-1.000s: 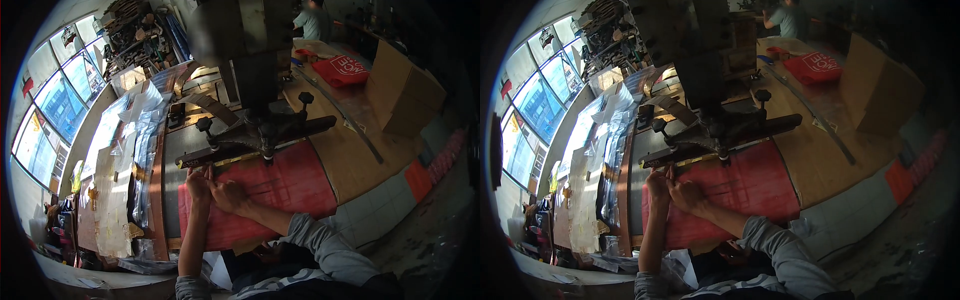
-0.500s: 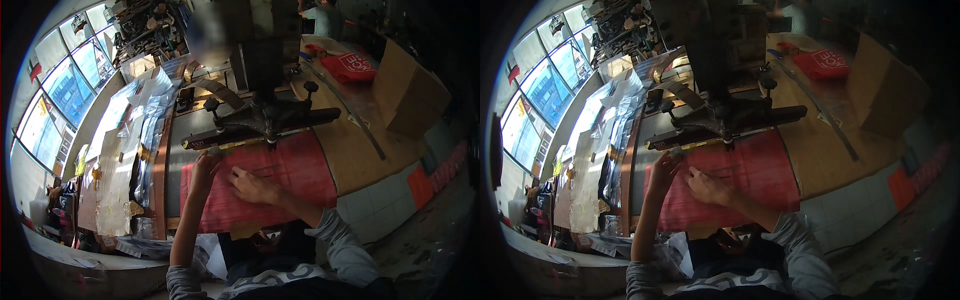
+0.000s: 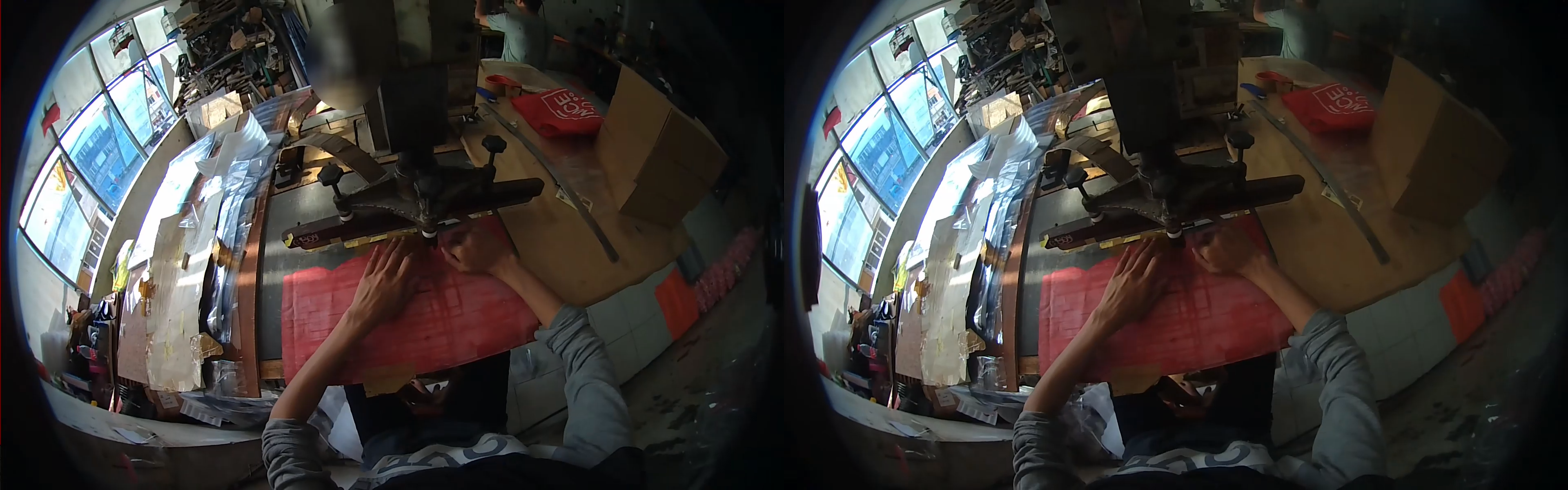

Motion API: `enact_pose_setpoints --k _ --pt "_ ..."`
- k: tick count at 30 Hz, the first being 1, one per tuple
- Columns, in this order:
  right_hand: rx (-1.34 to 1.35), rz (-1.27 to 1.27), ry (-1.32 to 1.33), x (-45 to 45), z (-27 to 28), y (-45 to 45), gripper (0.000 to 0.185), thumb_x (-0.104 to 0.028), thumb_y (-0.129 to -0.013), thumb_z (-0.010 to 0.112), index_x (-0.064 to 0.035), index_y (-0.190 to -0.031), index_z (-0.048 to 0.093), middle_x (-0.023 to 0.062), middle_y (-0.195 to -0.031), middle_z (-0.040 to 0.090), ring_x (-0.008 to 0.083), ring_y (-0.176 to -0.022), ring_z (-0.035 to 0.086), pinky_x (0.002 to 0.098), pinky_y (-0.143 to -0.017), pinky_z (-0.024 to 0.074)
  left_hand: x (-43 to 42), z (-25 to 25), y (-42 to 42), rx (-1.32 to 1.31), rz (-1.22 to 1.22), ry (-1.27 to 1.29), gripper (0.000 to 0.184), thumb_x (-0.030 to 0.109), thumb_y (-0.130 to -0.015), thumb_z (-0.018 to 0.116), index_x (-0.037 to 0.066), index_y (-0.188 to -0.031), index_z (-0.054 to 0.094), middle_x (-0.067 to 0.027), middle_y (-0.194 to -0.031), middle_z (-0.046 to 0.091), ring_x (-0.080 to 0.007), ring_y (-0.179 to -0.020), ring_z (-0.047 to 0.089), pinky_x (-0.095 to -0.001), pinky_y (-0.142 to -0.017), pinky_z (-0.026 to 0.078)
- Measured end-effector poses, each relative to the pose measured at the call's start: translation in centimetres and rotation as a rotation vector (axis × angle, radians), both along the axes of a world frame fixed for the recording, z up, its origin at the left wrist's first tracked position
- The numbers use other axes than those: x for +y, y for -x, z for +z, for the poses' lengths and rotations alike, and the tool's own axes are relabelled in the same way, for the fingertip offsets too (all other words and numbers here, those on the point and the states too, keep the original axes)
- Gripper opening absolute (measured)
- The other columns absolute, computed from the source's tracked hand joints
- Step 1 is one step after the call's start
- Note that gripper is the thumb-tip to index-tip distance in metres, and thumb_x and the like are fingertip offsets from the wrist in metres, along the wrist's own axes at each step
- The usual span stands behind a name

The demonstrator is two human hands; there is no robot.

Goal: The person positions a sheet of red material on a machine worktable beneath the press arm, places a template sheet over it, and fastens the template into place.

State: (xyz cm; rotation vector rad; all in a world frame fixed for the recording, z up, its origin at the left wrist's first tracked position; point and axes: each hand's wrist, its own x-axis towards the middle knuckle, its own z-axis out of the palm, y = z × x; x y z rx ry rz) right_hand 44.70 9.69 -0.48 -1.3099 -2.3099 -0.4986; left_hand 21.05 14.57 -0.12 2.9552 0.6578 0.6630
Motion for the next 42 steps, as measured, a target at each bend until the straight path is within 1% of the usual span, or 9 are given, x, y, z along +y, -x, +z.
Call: enact_pose_setpoints --k 1,6,13,16,19,25,31,34,42 --pt "0.014 0.021 -0.065 0.2 -0.1 0.2 0.027 -0.019 -0.079 0.056 -0.0007 -0.06 0.061 0.0135 -0.061 0.06 0.0294 -0.061 0.06 0.0425 -0.103 0.0374 -0.1 0.0 -0.4 -0.014 0.003 0.0 0.047 0.022 -0.084 0.057 0.001 -0.125 0.044 -0.0204 -0.137 0.04 -0.032 -0.132 0.033 -0.0459 -0.109 0.025" --pt "0.062 -0.036 0.106 0.5 -0.6 -0.1 0.029 -0.019 -0.077 0.056 -0.0003 -0.056 0.06 0.0152 -0.058 0.059 0.0298 -0.062 0.061 0.0432 -0.102 0.0369 0.0 -0.8 -0.2 -0.069 0.035 0.14 0.046 0.022 -0.084 0.055 0.003 -0.125 0.045 -0.0193 -0.138 0.039 -0.0321 -0.132 0.033 -0.0461 -0.109 0.025" --pt "0.133 0.011 0.138 1.6 -2.0 -0.6 0.031 -0.019 -0.078 0.053 -0.0005 -0.054 0.059 0.0148 -0.059 0.059 0.0304 -0.061 0.06 0.042 -0.102 0.0363 -0.3 -0.6 -0.3 -0.058 0.043 0.132 0.045 0.021 -0.085 0.054 0.002 -0.124 0.045 -0.019 -0.138 0.039 -0.0321 -0.132 0.033 -0.0462 -0.109 0.024" --pt "0.124 0.0 0.113 1.2 -1.4 -0.4 0.022 -0.014 -0.077 0.058 -0.0025 -0.058 0.057 0.0116 -0.067 0.061 0.0275 -0.064 0.06 0.0402 -0.098 0.0412 -0.3 -0.5 -0.3 -0.056 0.037 0.142 0.042 0.021 -0.085 0.053 0.003 -0.123 0.047 -0.0191 -0.138 0.039 -0.0321 -0.132 0.032 -0.0464 -0.109 0.024" --pt "0.101 -0.019 0.041 0.6 -1.3 0.0 0.03 -0.019 -0.079 0.053 0.0 -0.057 0.06 0.0165 -0.059 0.06 0.0282 -0.064 0.061 0.0436 -0.103 0.0347 -0.2 -0.6 -0.3 -0.066 0.036 0.14 0.039 0.022 -0.086 0.052 0.004 -0.12 0.048 -0.0197 -0.137 0.039 -0.032 -0.132 0.032 -0.0464 -0.109 0.024" --pt "0.034 -0.046 0.074 0.3 -0.5 0.2 0.024 -0.014 -0.078 0.057 -0.0026 -0.056 0.056 0.0132 -0.054 0.056 0.0285 -0.057 0.059 0.0422 -0.103 0.0353 -0.3 -0.5 -0.5 -0.064 0.036 0.143 0.038 0.021 -0.085 0.052 0.004 -0.119 0.049 -0.02 -0.137 0.039 -0.0326 -0.132 0.032 -0.0464 -0.109 0.024" --pt "0.03 -0.032 0.134 1.1 -1.2 -0.2 0.025 -0.016 -0.078 0.055 -0.0015 -0.058 0.057 0.0141 -0.056 0.057 0.0301 -0.058 0.059 0.0424 -0.104 0.0346 -0.3 -0.5 -0.5 -0.074 0.039 0.147 0.04 0.021 -0.085 0.053 0.004 -0.121 0.048 -0.0195 -0.137 0.039 -0.0325 -0.132 0.033 -0.0465 -0.109 0.024" --pt "0.022 0.019 0.031 1.4 -1.6 -0.2 0.025 -0.017 -0.078 0.055 -0.0009 -0.058 0.057 0.015 -0.056 0.057 0.0301 -0.057 0.059 0.0427 -0.104 0.034 -0.3 -0.4 -0.4 -0.056 0.035 0.14 0.044 0.02 -0.085 0.054 0.002 -0.124 0.046 -0.0193 -0.138 0.039 -0.0324 -0.132 0.032 -0.0468 -0.109 0.025" --pt "-0.049 -0.099 0.113 0.3 -0.4 0.3 0.03 -0.02 -0.078 0.051 -0.0002 -0.057 0.058 0.0168 -0.058 0.059 0.0302 -0.058 0.06 0.0442 -0.104 0.0332 -0.3 -0.4 -0.4 -0.051 0.04 0.144 0.044 0.019 -0.083 0.055 0.002 -0.124 0.046 -0.0191 -0.138 0.039 -0.0332 -0.132 0.032 -0.0466 -0.108 0.025"
